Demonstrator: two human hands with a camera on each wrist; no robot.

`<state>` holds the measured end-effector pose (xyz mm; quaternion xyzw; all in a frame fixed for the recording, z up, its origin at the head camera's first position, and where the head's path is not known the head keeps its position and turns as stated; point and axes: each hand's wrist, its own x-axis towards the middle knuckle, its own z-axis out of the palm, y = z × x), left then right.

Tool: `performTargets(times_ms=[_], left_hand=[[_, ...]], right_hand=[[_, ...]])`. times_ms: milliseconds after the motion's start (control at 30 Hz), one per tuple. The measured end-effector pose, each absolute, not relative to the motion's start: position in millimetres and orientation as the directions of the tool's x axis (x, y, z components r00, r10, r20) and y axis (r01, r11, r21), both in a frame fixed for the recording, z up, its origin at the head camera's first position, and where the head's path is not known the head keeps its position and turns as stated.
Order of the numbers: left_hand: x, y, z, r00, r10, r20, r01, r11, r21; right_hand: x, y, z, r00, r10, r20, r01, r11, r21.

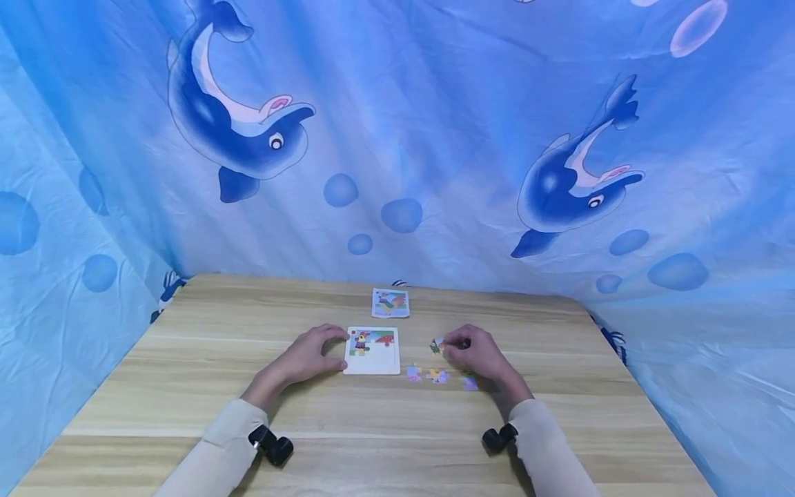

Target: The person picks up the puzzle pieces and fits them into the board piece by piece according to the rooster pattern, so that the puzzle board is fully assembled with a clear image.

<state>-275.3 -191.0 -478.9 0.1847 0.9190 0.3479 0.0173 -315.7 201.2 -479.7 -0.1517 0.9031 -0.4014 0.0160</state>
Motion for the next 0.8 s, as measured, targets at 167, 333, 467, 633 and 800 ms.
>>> performTargets(times_ms=[167,333,467,633,800], left_hand=[[-274.8,-190.9,-480.2,-0.933,0.347,0.092,0.321,0.690,0.649],[-275.1,-191.4,-480.7,-0.932,0.349,0.096,0.324,0.687,0.651],[-274.3,-191.0,-480.0,-0.933,0.348,0.092,0.321,0.686,0.653],[-273.5,-190.5,-478.3,-0.934,0.347,0.090,0.316,0.679,0.663],[-273.7,-190.9,-479.3,-0.933,0.349,0.084,0.313,0.677,0.666]], right_hand=[[-318.6,199.5,-486.9,-0.954,-0.283,0.103,-0.267,0.636,-0.724],[-320.7,197.2,-489.3,-0.954,-0.279,0.112,-0.272,0.644,-0.715],[-318.9,194.3,-488.2,-0.957,-0.268,0.110,-0.262,0.641,-0.722],[-319.8,194.5,-489.1,-0.955,-0.272,0.121,-0.274,0.648,-0.710],[-321.3,196.8,-490.4,-0.952,-0.279,0.128,-0.285,0.651,-0.704]])
